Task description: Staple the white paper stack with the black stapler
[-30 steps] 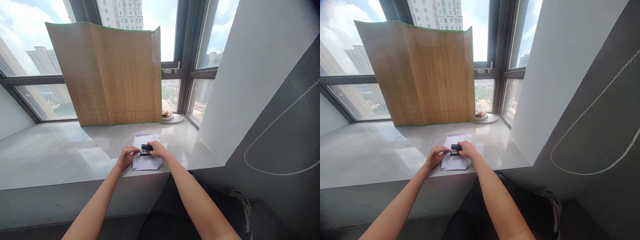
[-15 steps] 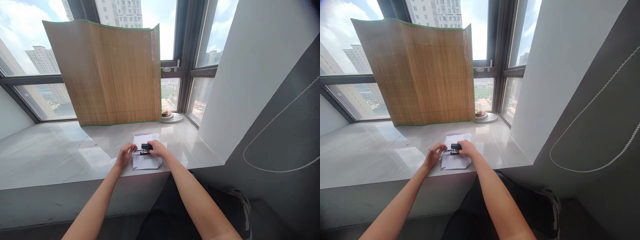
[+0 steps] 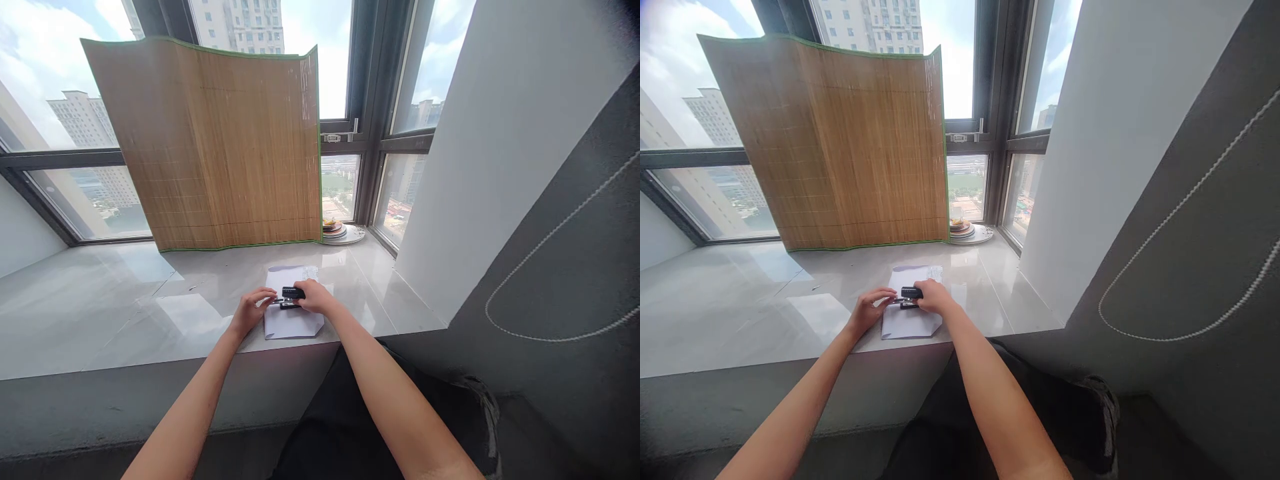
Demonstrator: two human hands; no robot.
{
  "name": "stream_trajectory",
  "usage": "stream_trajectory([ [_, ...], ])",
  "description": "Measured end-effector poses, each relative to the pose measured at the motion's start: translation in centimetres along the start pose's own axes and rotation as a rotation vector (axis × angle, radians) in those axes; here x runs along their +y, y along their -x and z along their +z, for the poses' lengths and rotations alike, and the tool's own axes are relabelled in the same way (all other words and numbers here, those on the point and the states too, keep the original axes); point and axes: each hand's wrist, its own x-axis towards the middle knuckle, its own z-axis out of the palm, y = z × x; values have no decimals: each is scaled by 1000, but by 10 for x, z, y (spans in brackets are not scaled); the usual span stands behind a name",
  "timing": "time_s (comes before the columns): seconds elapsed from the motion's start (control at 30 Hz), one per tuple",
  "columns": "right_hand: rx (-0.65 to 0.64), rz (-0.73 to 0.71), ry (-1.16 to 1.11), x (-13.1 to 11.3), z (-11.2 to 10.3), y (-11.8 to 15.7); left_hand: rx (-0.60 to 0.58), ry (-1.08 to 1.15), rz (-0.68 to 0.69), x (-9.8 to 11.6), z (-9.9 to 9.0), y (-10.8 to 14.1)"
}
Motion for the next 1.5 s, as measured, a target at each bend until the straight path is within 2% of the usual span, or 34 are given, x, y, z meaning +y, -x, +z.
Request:
stream_trajectory([
  [0.2,5,-10,-2,1,1,-1,-63,34,-12,1,1,0],
  [0.57,12,-17,2,4,4,-2,-34,45,-23,0,2,0],
  [0.83,12,-8,1,2,4,-3,-69,35,-7,1,1,0],
  [1.13,95,42,-17,11,-6,2,-72,13,-24,-2,1,2],
  [1.33,117,10,-112,26,-15,6,-115,101,-26,3,0,1],
  [1.5,90,-105,-176,28,-15,6,-56,64,75,9,-3,1],
])
